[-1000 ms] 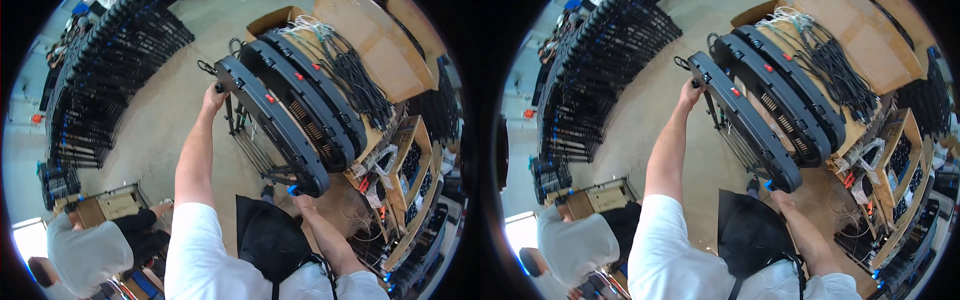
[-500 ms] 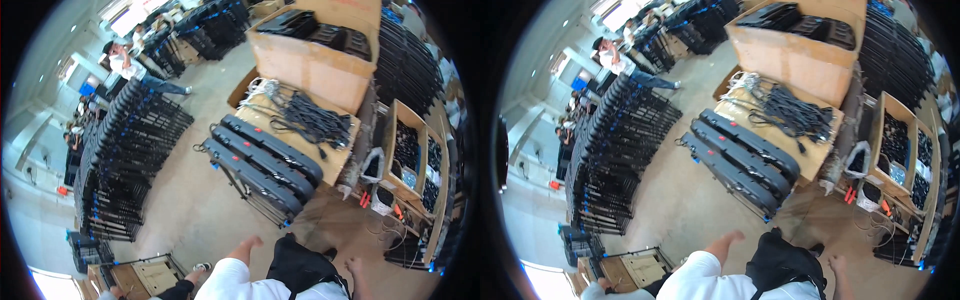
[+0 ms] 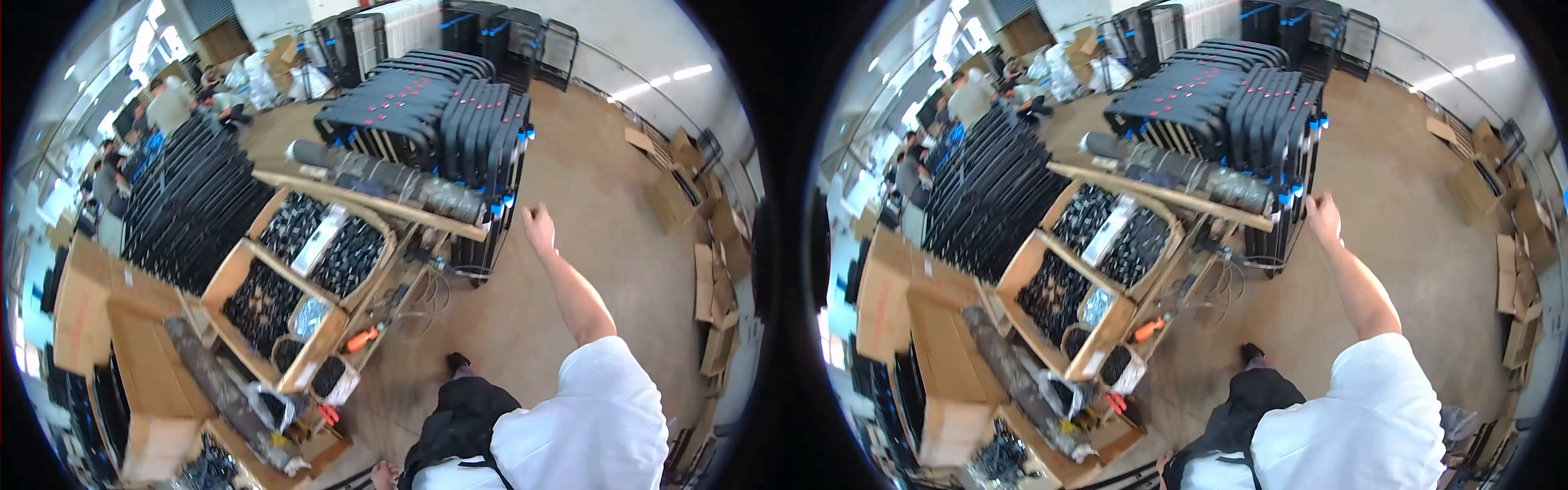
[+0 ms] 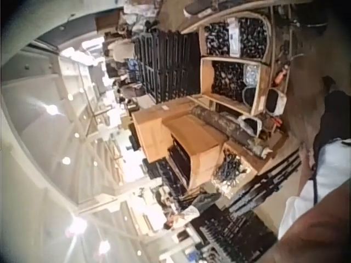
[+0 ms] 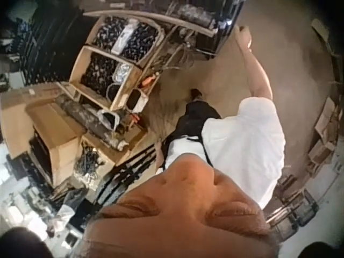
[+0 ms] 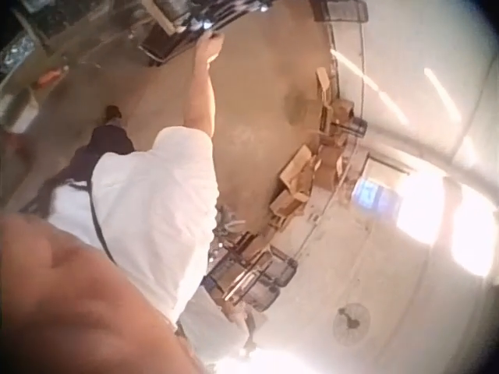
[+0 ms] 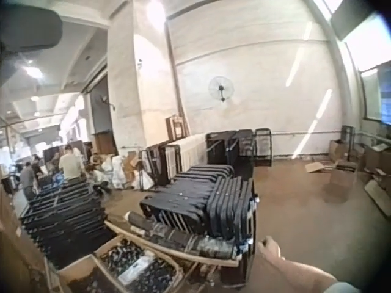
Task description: Assembling plastic housings for equipment using wiring and a pneumatic screwdriver.
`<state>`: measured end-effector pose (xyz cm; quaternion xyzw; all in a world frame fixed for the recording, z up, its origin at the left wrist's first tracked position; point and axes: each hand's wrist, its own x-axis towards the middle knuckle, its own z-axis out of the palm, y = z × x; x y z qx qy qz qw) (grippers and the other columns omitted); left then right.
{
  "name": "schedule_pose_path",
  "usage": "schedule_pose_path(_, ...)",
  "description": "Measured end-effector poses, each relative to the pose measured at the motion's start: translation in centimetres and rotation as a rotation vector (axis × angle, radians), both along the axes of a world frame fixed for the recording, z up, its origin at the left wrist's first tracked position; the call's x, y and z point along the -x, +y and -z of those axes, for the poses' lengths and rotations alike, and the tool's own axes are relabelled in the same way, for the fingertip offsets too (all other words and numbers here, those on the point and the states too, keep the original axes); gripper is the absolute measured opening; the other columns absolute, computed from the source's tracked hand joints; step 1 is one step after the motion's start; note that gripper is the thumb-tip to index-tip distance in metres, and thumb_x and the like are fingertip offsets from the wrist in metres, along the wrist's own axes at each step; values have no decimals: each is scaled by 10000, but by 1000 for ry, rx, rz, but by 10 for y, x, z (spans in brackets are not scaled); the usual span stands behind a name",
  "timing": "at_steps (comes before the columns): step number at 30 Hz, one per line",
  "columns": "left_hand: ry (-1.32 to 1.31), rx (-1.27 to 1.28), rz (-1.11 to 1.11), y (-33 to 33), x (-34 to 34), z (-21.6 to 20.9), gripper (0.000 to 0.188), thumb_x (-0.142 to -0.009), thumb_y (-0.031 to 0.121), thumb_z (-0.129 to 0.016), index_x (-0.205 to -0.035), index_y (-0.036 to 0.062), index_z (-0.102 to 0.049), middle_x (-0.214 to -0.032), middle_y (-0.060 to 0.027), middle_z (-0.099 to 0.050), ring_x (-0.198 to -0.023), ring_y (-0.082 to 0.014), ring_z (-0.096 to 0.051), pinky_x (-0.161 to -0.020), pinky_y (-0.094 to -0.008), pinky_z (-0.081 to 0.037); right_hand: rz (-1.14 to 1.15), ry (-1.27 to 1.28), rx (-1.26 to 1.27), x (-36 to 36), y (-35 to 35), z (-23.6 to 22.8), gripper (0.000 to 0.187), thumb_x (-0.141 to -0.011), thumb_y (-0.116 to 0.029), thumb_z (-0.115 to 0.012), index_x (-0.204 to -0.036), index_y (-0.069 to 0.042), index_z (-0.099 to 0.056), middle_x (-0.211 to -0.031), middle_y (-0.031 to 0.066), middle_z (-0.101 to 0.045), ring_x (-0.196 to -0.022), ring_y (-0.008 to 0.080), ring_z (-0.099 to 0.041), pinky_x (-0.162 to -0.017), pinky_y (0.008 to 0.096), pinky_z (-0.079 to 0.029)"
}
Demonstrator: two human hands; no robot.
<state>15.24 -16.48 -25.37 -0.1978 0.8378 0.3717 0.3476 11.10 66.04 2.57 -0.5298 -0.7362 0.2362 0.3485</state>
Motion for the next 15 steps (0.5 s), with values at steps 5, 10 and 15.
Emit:
schedule_pose_path(5, -38, -191, 242, 209, 83, -74, 334, -1008, 268, -648, -1159, -21, -717, -907, -108, -738, -732, -178, -680, -642, -328, -548, -48, 206, 176, 46, 167, -23, 568, -997, -463, -645, -1217, 59, -682, -1214, 229, -720, -1155, 332, -684, -993, 423, -519)
schedule_pose_path(10, 157, -247, 488, 389, 171, -174, 366, -1046, 257, -638, -1294, -5, -697, -1096, -90, -762, -1008, -138, -701, -902, -293, -544, -163, 274, 354, 93, 191, -23, 541, -1021, -441, -645, -1281, 30, -697, -1234, 206, -731, -1165, 265, -679, -994, 402, -507)
schedule_pose_path(15, 103, -723, 627, 580, 191, -241, 369, -1103, 243, -593, -1377, 0, -630, -1249, -109, -733, -1078, -151, -691, -936, -292, -547, -66, 550, 324, -15, 243, 4, 414, -1033, -371, -640, -1069, 36, -708, -883, 88, -736, -835, 181, -672, -790, 364, -532)
